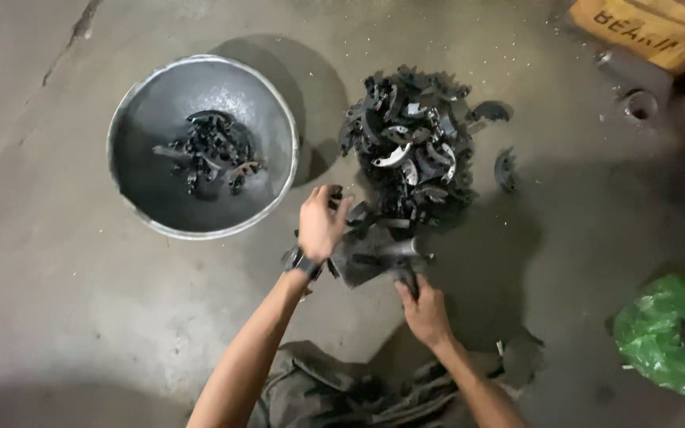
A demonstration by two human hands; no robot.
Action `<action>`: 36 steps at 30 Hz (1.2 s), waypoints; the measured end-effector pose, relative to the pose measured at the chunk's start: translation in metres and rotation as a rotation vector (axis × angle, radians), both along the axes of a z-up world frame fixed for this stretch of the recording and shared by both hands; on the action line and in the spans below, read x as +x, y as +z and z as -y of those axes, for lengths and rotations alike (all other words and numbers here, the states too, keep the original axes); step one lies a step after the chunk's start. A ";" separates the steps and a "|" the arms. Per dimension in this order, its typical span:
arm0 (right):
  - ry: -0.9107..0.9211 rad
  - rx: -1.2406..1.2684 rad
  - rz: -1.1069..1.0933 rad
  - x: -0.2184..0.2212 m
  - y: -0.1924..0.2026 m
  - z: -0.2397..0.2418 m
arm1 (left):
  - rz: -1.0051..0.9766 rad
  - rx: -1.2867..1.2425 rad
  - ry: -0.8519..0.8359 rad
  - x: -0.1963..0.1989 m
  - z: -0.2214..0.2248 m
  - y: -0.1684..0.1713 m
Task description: Removing old brake linings or friction material from brake shoes using a hammer and metal punch.
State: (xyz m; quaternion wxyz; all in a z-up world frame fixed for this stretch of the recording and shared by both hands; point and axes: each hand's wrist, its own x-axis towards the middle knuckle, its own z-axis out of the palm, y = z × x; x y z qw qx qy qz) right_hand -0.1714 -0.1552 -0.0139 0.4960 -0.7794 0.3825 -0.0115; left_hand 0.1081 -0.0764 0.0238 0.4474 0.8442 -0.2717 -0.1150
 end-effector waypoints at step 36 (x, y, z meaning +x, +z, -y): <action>0.084 0.354 -0.215 -0.056 -0.020 -0.025 | -0.309 -0.023 -0.145 -0.070 -0.095 -0.008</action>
